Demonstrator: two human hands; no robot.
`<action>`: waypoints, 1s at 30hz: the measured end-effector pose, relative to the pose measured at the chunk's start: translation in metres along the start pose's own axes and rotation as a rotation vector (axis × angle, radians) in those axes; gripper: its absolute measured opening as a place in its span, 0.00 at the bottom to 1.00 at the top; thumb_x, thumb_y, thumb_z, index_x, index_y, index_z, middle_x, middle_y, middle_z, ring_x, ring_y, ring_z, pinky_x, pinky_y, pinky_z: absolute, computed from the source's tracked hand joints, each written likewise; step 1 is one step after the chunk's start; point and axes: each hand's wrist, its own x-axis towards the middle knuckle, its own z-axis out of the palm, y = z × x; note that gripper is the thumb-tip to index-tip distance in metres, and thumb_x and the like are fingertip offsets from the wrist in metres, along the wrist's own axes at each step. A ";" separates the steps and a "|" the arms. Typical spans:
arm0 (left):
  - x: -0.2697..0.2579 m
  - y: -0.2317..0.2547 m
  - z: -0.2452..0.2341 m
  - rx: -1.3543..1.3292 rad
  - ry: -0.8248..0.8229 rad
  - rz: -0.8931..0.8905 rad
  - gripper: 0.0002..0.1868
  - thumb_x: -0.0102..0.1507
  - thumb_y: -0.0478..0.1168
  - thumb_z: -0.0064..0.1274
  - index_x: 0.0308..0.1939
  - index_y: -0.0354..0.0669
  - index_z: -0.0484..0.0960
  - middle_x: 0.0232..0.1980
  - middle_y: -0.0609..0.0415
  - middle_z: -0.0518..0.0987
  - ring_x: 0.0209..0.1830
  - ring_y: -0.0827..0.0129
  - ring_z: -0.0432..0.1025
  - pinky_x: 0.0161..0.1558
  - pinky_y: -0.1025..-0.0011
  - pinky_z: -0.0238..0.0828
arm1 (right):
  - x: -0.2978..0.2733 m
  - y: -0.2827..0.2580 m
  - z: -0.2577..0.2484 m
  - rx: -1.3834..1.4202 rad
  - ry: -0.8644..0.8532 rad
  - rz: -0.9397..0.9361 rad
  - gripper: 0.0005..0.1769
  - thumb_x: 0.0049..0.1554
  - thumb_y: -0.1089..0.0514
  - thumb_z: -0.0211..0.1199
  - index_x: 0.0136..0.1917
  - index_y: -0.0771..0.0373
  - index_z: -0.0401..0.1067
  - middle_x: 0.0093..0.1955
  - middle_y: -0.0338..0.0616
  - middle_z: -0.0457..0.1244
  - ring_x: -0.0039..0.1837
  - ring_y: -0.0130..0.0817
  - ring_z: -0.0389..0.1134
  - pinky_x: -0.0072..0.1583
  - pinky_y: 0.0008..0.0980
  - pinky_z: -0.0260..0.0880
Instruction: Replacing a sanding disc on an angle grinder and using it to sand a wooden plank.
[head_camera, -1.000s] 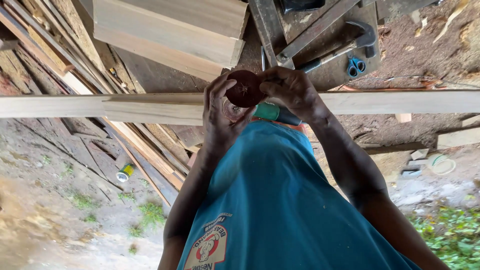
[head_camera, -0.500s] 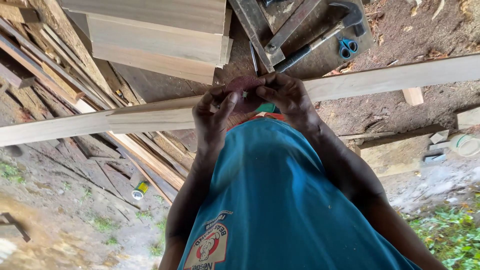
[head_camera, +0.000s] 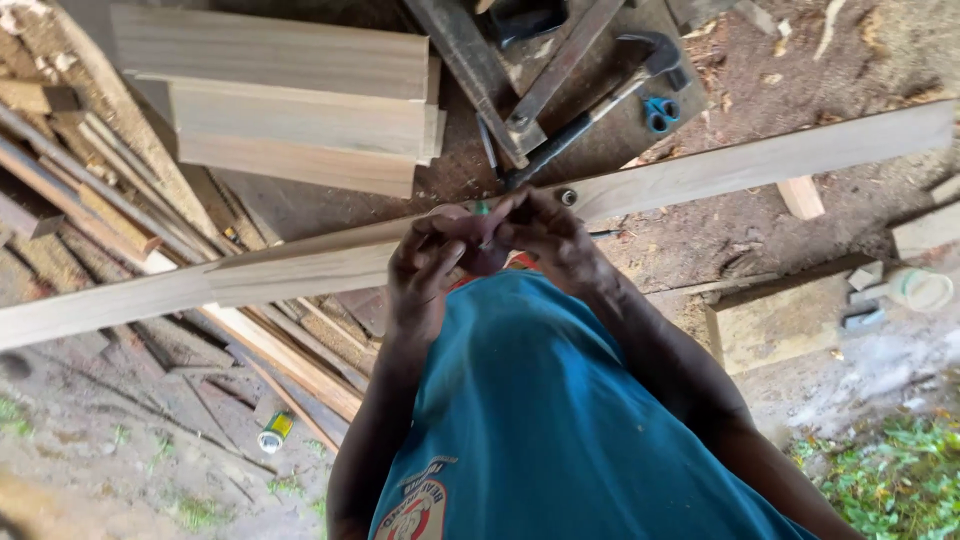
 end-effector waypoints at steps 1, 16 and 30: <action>-0.003 0.005 0.002 -0.037 -0.011 -0.065 0.07 0.66 0.29 0.57 0.48 0.37 0.79 0.45 0.47 0.81 0.51 0.68 0.76 0.55 0.60 0.76 | 0.001 0.003 -0.002 0.044 -0.039 0.016 0.10 0.56 0.66 0.69 0.52 0.67 0.73 0.34 0.40 0.66 0.36 0.19 0.65 0.39 0.17 0.60; 0.018 0.022 0.021 0.487 0.233 -0.222 0.08 0.64 0.39 0.63 0.44 0.40 0.85 0.37 0.54 0.81 0.38 0.80 0.70 0.36 0.77 0.66 | 0.061 0.039 -0.214 -1.099 0.093 -0.215 0.10 0.62 0.68 0.61 0.57 0.69 0.74 0.45 0.45 0.67 0.48 0.36 0.70 0.50 0.27 0.71; 0.017 -0.005 0.023 0.163 0.375 0.031 0.14 0.60 0.36 0.65 0.48 0.48 0.80 0.41 0.58 0.82 0.43 0.68 0.78 0.38 0.69 0.80 | 0.097 0.074 -0.373 -1.637 0.415 -0.245 0.21 0.55 0.67 0.62 0.62 0.59 0.71 0.44 0.60 0.71 0.43 0.66 0.70 0.40 0.59 0.65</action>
